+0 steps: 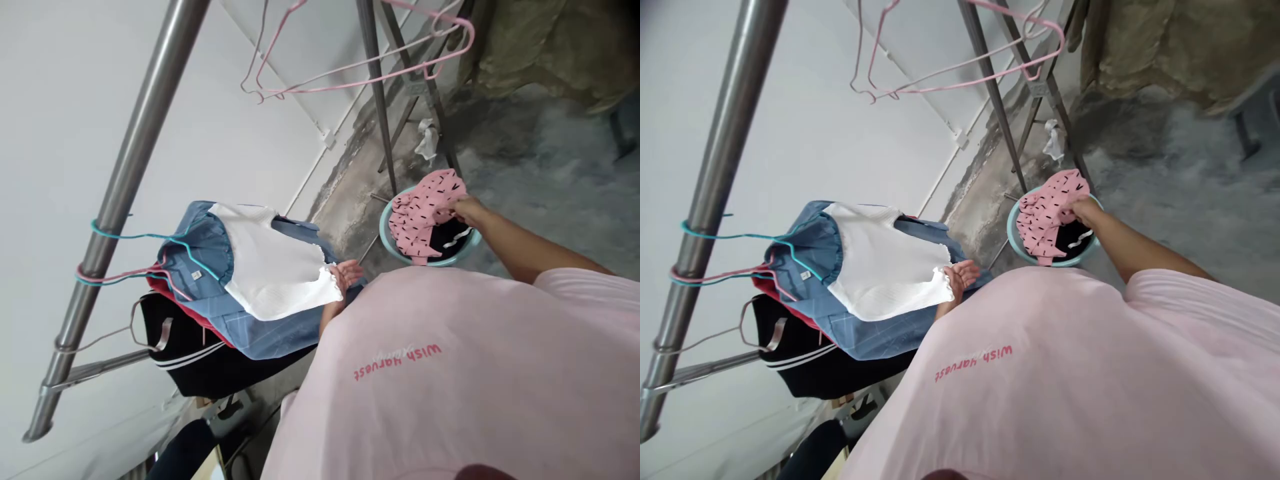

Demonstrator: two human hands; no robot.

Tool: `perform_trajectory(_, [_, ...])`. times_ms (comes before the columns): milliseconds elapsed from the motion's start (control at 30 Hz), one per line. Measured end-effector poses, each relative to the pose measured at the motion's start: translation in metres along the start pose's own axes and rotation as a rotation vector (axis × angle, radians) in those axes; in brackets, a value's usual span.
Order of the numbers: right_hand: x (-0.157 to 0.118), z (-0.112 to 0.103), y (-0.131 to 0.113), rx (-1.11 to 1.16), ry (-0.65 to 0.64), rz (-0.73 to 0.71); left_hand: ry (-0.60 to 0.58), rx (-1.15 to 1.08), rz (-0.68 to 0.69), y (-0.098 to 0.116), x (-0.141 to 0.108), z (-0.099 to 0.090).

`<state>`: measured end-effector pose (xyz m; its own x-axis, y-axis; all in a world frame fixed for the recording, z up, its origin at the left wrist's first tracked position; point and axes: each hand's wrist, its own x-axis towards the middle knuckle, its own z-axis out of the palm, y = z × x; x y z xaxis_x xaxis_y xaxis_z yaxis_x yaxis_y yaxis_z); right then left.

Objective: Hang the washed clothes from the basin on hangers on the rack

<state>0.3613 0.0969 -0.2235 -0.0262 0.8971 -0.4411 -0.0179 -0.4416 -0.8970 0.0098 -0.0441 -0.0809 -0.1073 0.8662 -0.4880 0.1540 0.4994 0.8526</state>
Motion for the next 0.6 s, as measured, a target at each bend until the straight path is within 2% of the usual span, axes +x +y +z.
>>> perform_trajectory(100, [-0.004, -0.015, 0.027, 0.054, 0.09, 0.178, -0.03, -0.111, -0.003, 0.01, -0.002, 0.009])
perform_trajectory(200, [0.003, -0.016, 0.036, 0.128, 0.084, 0.233, -0.009, -0.179, -0.014, 0.015, 0.001, 0.01])
perform_trajectory(300, [0.018, -0.01, 0.032, 0.204, -0.003, 0.207, 0.041, -0.224, -0.04, 0.012, 0.002, 0.006])
perform_trajectory(433, [0.04, 0.001, 0.018, 0.275, -0.193, 0.112, 0.139, -0.288, -0.061, 0.003, -0.011, -0.001])
perform_trajectory(500, [0.047, 0.007, 0.011, 0.205, -0.233, 0.08, 0.211, -0.33, -0.057, -0.003, -0.022, -0.004])
perform_trajectory(600, [0.055, 0.017, 0.002, 0.042, -0.215, 0.054, 0.366, -0.394, -0.007, -0.012, -0.04, -0.009])
